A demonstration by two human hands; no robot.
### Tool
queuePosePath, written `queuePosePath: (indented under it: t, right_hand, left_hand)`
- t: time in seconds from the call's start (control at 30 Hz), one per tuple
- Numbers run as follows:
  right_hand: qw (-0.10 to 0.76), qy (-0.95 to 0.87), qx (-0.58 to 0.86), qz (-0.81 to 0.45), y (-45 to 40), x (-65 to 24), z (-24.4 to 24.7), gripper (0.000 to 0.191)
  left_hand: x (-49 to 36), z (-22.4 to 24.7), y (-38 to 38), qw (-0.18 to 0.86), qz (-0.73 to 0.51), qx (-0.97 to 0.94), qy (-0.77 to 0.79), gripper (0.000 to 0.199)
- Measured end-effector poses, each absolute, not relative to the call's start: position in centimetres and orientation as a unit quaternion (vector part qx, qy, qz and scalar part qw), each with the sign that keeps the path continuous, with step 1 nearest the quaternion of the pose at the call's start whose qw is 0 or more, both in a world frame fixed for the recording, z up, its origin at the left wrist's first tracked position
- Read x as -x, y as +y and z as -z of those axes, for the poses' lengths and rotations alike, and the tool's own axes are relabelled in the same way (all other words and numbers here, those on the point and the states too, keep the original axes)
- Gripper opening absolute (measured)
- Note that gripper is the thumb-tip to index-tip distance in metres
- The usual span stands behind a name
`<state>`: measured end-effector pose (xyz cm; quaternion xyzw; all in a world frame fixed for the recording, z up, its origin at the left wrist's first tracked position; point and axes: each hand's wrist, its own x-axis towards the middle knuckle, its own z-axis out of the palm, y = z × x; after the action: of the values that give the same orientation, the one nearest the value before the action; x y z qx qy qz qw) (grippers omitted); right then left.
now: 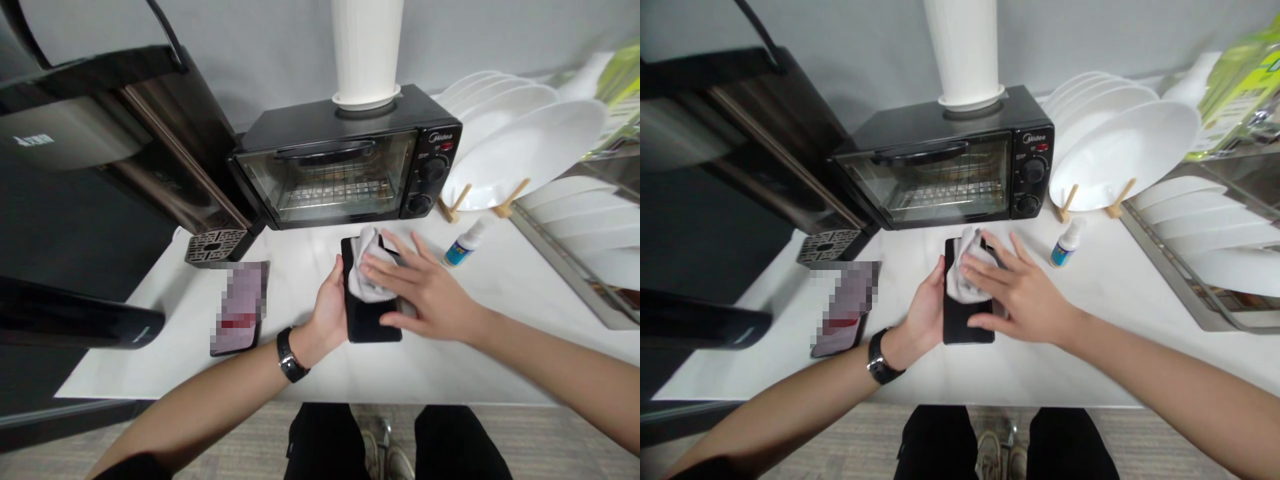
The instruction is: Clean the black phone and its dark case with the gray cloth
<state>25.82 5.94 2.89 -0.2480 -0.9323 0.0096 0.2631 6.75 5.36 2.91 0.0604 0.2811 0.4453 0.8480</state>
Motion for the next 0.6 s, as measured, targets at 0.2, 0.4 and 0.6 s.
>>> queuePosePath:
  t: [0.2,0.4,0.6]
  right_hand:
    - [0.262,-0.926,0.271,-0.002,6.33,-25.95,-2.93,0.065]
    - [0.201,-0.967,0.153,-0.021,5.42,-25.42,-3.14,0.068]
    - [0.250,-0.919,0.305,0.011,5.91,-25.73,-3.17,0.069]
  left_hand:
    - [-6.92,-3.21,5.33,0.842,-0.459,-0.058,0.277,0.055]
    - [-6.60,-3.30,5.33,0.866,-0.390,-0.055,0.307,0.060]
    - [-6.74,-2.64,5.30,0.842,-0.454,-0.068,0.282,0.056]
